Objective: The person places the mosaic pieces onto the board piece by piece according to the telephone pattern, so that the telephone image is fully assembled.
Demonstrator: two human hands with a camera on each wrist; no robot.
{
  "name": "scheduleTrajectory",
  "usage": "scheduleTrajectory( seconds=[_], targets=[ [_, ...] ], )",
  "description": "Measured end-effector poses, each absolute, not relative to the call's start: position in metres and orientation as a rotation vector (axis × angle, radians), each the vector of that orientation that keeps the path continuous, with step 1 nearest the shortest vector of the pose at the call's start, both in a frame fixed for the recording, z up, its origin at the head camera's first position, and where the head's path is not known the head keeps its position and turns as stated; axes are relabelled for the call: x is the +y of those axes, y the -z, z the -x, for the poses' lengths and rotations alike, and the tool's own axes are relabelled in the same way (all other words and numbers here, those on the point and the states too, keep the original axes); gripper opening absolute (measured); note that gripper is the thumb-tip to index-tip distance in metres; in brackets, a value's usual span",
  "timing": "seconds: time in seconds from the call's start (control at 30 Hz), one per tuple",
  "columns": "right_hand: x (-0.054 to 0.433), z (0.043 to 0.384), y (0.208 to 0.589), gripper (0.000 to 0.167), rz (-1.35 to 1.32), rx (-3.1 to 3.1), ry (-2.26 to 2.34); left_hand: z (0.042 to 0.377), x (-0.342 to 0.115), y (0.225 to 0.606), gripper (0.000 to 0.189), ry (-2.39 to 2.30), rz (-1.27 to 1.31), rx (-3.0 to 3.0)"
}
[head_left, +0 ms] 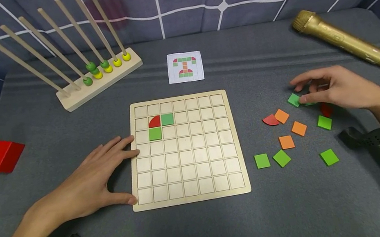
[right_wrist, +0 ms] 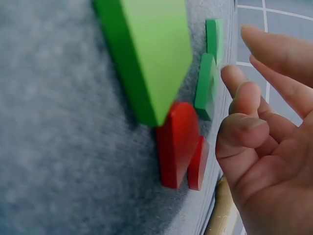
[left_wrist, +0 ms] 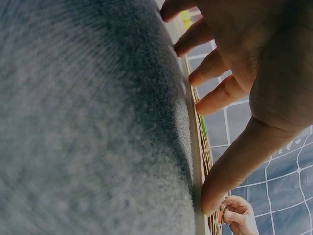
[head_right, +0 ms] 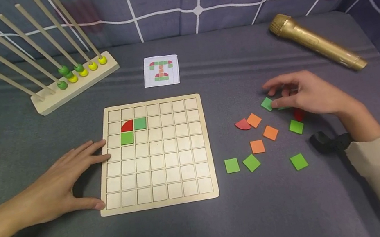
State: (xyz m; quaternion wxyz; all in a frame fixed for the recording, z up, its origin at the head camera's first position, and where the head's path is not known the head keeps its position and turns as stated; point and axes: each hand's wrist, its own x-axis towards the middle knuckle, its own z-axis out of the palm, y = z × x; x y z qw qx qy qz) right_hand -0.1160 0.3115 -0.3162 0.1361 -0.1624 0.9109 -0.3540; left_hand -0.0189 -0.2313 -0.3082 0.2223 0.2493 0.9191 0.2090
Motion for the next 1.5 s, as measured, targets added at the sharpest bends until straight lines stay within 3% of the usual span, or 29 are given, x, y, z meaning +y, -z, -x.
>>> scheduleTrajectory(
  seconds=[0.7, 1.5],
  targets=[
    [0.305, 0.105, 0.321, 0.065, 0.627, 2.704, 0.885, 0.02, -0.231, 0.308, 0.102, -0.56, -0.71, 2.543],
    [0.29, 0.106, 0.321, 0.046, 0.598, 2.801, 0.834, 0.019, -0.231, 0.31, 0.102, -0.59, -0.714, 2.542]
  ],
)
